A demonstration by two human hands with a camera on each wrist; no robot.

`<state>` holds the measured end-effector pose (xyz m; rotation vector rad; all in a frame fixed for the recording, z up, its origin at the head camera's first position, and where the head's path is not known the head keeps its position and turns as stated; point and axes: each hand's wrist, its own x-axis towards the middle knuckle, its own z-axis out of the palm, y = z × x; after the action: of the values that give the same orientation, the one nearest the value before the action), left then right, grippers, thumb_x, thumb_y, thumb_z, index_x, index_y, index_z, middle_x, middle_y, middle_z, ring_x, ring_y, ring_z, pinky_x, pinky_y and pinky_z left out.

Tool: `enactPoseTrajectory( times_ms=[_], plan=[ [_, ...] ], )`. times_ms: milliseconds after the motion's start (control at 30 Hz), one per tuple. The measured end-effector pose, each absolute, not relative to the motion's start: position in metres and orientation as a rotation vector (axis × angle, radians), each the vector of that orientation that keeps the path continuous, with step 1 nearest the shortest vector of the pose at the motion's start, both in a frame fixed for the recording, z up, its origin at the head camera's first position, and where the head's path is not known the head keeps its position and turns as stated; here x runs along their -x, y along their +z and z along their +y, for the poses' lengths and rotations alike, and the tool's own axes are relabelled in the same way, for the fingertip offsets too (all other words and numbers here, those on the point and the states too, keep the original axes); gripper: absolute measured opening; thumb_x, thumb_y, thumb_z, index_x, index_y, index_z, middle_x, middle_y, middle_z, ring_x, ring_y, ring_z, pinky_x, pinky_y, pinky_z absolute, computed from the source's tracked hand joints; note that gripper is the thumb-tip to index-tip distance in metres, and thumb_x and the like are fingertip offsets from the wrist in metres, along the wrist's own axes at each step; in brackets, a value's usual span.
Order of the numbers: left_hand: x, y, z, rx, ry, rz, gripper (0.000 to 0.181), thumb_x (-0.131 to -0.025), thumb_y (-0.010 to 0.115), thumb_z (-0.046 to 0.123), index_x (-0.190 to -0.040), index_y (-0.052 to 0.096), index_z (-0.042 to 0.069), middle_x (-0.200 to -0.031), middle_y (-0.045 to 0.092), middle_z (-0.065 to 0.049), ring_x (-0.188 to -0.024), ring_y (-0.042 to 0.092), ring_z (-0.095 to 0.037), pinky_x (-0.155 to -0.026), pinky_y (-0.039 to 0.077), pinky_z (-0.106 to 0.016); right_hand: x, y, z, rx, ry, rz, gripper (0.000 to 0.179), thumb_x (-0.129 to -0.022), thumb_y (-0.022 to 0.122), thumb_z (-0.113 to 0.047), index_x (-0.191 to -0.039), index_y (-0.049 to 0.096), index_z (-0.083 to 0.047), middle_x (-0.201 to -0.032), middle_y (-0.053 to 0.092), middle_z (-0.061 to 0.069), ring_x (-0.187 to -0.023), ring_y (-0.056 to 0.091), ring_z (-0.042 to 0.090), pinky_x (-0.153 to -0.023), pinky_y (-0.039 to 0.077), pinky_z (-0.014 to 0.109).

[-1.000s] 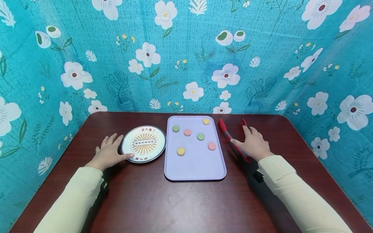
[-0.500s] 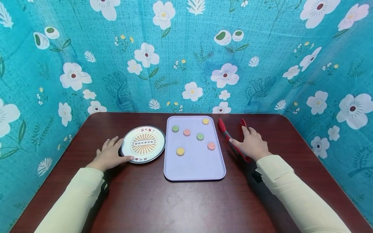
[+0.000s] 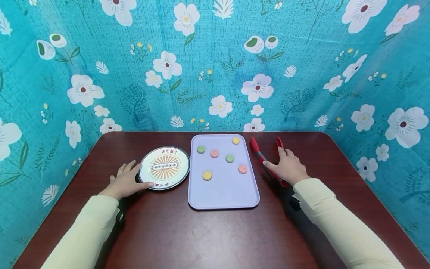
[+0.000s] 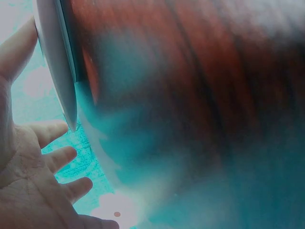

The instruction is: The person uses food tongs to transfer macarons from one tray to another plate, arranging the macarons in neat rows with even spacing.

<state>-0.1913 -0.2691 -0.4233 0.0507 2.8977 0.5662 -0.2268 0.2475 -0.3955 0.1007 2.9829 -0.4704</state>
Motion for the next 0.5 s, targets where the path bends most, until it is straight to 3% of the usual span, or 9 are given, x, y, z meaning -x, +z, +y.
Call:
enactPoseTrajectory(
  times_ms=[500],
  plan=[
    [0.1922, -0.4243, -0.2689, -0.036, 0.56, 2.877, 0.112, -0.073, 0.069, 0.066, -0.148, 0.026, -0.006, -0.15, 0.015, -0.036, -0.135, 0.006, -0.057, -0.096, 0.008, -0.083, 0.2249, -0.3991, 0.2467, -0.161, -0.553, 2.913, 0.106, -0.084, 0.063, -0.056, -0.15, 0.011, 0.008, -0.141, 0.028, 0.037, -0.117, 0.042, 0.051, -0.084, 0.049, 0.063]
  ],
)
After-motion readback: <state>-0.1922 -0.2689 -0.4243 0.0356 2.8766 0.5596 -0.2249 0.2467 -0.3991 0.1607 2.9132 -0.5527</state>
